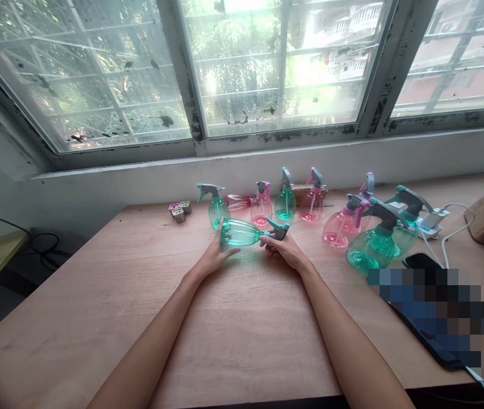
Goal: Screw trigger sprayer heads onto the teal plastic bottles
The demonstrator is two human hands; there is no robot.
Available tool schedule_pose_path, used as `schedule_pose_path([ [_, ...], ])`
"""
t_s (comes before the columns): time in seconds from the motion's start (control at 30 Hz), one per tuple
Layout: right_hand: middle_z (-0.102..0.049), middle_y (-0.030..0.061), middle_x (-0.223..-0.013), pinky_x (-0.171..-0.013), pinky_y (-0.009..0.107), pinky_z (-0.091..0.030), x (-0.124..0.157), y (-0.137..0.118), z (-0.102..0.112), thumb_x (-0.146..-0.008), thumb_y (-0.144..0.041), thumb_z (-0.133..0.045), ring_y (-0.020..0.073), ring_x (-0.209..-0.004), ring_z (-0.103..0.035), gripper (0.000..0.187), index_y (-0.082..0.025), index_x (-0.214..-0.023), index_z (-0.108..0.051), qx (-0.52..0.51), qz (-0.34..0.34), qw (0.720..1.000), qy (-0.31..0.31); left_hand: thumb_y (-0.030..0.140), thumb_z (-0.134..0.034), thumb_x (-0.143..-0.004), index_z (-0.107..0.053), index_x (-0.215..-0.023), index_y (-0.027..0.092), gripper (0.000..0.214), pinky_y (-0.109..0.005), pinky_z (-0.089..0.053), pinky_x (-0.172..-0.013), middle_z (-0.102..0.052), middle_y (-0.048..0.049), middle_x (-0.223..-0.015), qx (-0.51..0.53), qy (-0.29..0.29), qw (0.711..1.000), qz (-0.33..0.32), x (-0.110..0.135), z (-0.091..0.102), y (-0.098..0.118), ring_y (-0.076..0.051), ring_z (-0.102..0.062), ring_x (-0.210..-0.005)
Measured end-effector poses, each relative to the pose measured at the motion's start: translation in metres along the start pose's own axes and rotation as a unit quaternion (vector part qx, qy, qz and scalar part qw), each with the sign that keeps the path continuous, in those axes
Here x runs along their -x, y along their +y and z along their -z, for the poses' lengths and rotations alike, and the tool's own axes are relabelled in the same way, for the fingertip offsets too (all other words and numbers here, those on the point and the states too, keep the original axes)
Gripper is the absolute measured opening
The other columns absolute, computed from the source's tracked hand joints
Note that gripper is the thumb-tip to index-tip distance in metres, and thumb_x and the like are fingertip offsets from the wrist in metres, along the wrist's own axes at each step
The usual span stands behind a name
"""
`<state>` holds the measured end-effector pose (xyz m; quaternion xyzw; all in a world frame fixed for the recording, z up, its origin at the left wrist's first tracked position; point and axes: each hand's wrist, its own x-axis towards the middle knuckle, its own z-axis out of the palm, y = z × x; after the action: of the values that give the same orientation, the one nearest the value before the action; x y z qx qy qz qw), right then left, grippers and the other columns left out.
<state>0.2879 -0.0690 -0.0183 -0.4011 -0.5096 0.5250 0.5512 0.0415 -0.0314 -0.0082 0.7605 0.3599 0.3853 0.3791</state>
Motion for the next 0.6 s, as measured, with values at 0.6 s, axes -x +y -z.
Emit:
schedule_pose_path([
  [0.6,-0.071,-0.0012,-0.074,-0.054,0.028,-0.044,-0.0006,-0.0009,0.0002,-0.071,-0.042,-0.084,0.0130,-0.056,-0.054,0.034,-0.023,-0.092,-0.067,0.005,0.003,1.000,-0.007,0.051,-0.071,-0.080,-0.027,-0.153,0.024,0.090,-0.051,-0.032,-0.115,-0.053,-0.0152,-0.145,-0.007,-0.008,1.000,0.007,0.0021,0.0026,0.0010,-0.036,-0.044,-0.137],
])
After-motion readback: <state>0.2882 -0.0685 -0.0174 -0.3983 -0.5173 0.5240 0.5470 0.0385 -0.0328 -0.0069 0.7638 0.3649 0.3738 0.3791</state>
